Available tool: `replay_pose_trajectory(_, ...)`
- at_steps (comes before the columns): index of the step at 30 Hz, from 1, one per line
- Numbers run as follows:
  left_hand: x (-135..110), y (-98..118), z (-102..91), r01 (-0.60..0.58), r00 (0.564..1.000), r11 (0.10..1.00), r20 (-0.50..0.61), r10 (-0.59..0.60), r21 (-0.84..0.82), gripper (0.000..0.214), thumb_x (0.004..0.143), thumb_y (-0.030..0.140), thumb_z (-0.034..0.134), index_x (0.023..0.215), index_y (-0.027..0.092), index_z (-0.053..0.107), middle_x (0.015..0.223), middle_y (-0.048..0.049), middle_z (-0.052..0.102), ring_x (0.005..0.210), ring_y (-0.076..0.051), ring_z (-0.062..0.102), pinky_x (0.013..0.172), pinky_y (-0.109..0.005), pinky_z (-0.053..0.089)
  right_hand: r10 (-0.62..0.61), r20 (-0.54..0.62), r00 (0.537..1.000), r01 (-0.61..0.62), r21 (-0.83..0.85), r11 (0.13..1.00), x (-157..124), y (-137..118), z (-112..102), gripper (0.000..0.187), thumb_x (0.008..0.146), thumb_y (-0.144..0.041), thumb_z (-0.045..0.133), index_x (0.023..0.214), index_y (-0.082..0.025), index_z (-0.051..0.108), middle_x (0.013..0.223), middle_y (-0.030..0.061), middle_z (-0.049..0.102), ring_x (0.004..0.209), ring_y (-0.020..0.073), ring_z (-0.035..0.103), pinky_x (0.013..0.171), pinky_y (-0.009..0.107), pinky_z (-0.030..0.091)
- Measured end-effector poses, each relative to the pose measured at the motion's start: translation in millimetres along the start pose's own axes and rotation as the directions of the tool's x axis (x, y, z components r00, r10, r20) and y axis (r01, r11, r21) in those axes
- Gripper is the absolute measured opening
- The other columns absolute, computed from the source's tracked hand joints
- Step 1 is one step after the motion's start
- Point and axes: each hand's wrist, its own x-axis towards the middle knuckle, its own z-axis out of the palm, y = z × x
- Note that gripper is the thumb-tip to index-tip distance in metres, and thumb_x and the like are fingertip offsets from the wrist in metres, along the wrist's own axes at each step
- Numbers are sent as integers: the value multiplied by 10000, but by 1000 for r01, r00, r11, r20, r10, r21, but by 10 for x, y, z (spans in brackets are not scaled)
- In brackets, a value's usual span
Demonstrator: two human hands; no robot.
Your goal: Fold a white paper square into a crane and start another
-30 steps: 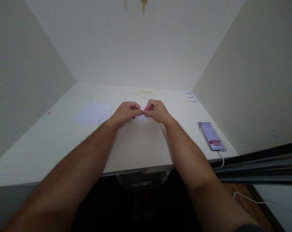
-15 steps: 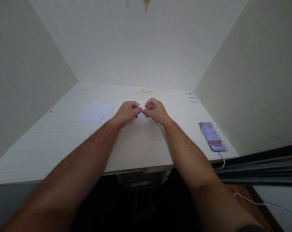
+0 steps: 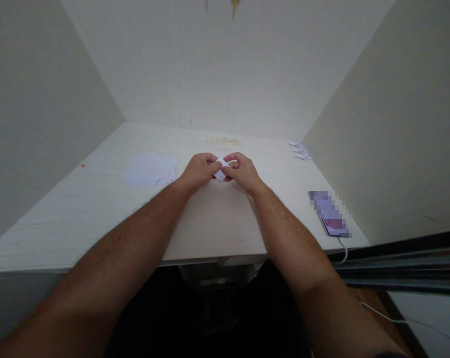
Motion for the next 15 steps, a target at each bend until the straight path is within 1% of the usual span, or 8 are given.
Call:
replay_pose_trajectory(2,14,-21,14,22,1000,998,-1,-23,-53,71,716,233,623,698,165,616,601,-2,597,535,-112,538,534,-242,435,-11,8,1000,11,-2,1000,0,4,7,259,740,-160,693,932,-220,531,587,-77,626,530,105,617,542,227,510)
replay_pose_trajectory(6,30,-44,49,52,999,987,-6,-53,-150,85,714,223,630,661,170,590,595,-5,591,521,-110,538,519,-246,442,-53,4,999,53,-3,999,0,-4,-2,277,722,-174,704,922,-230,520,585,-89,618,531,97,607,554,229,505)
replay_pose_trajectory(10,27,-29,71,83,995,970,-39,-94,-229,96,727,197,625,656,166,567,591,-1,580,511,-104,552,514,-241,458,-66,10,998,66,9,998,3,3,-2,353,669,-158,717,943,-234,507,598,-101,606,547,93,593,568,227,482)
replay_pose_trajectory(15,19,-6,75,50,990,944,-107,-89,-325,100,715,159,611,640,164,545,598,5,564,500,-104,550,499,-248,471,-93,-2,996,93,105,990,20,26,60,460,576,-69,710,949,-230,495,655,-108,624,577,72,579,588,205,468)
